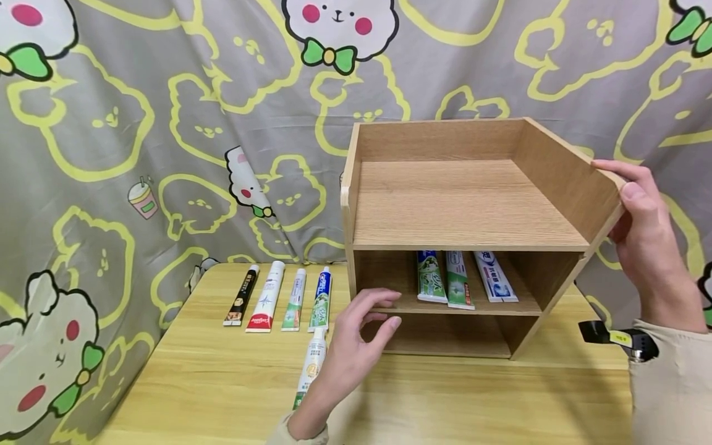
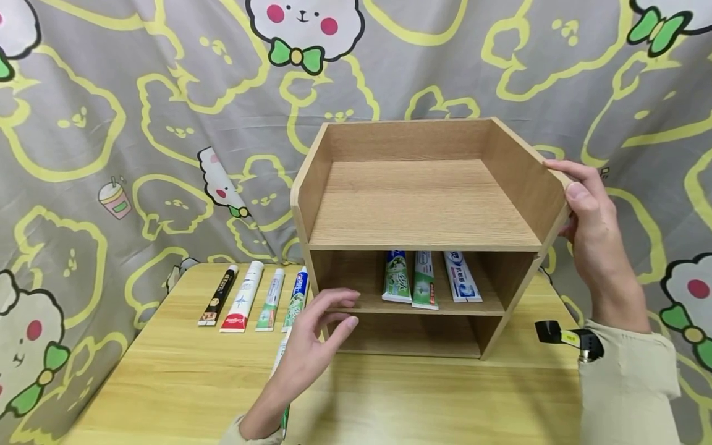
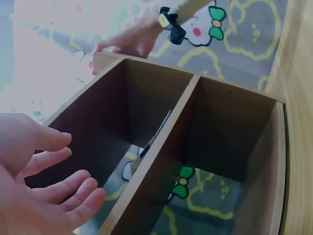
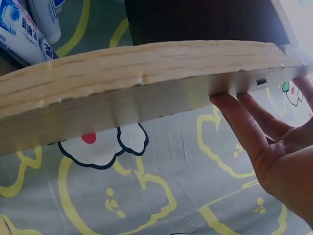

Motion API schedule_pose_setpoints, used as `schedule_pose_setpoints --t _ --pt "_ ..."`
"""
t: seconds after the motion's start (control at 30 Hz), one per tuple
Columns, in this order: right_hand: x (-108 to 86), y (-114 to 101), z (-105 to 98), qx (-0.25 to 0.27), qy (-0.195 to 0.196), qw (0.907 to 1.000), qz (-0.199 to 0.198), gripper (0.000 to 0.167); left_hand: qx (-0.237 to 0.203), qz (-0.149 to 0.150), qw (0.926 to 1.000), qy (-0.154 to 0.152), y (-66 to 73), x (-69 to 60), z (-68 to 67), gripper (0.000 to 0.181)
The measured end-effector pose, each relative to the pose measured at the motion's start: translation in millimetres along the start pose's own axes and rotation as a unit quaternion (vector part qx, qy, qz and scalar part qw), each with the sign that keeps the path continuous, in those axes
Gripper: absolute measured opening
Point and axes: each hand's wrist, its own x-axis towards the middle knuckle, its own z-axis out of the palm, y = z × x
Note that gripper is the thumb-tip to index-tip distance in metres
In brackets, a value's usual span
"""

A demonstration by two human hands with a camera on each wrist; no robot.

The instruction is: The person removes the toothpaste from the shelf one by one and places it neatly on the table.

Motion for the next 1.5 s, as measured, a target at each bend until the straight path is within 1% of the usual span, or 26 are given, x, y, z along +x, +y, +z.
schedule_pose_setpoints --t 0.13,0.33,0.5,0.63,0.77,1.0,1.13,1.2,1.33,1.43,1.5 --pt "-1.1 -1 1 -0.008 0.002 1.0 -0.003 0.045 0.005 -0.002 1.0 -0.004 0.6 6.8 5.6 0.031" --pt "-0.3 1 1 -0.002 0.013 0.9999 -0.001 0.044 0.041 -0.008 0.9991 -0.002 -0.3 16.8 13.2 0.032" --pt "-0.4 1 2 -0.002 0.012 0.9999 -0.003 0.045 0.058 -0.028 0.9979 -0.005 0.4 24.4 18.8 0.03" --pt "-1.9 -4 8 -0.01 0.031 0.9994 -0.008 0.048 0.08 -0.035 0.9962 -0.008 0.1 30.8 23.3 0.03" --pt "-2.7 -6 12 -0.014 0.041 0.999 -0.006 0.05 0.115 -0.032 0.9928 -0.011 -1.9 36.5 27.7 0.031" --pt "-1.2 1 3 -0.008 0.004 0.9999 -0.008 0.046 0.156 -0.034 0.9871 -0.01 -8.1 45.6 34.9 0.029" --pt "-0.5 3 1 -0.011 -0.001 0.9999 -0.009 0.046 0.174 -0.032 0.9842 -0.007 -11.2 50.6 38.6 0.028" --pt "-0.9 1 3 -0.017 0.0 0.9998 -0.01 0.046 0.179 -0.031 0.9833 -0.008 -12.7 53.0 40.6 0.028" --pt "-1.9 -1 6 -0.019 0.004 0.9998 -0.011 0.047 0.202 -0.017 0.9791 -0.016 -14.6 57.4 44.8 0.028" --pt "-2.0 -1 6 -0.022 0.011 0.9996 -0.011 0.047 0.225 -0.011 0.9741 -0.024 -15.1 60.4 47.9 0.029" --pt "-1.6 0 5 -0.021 0.013 0.9996 -0.011 0.047 0.236 -0.015 0.9712 -0.027 -15.8 62.1 49.8 0.029"
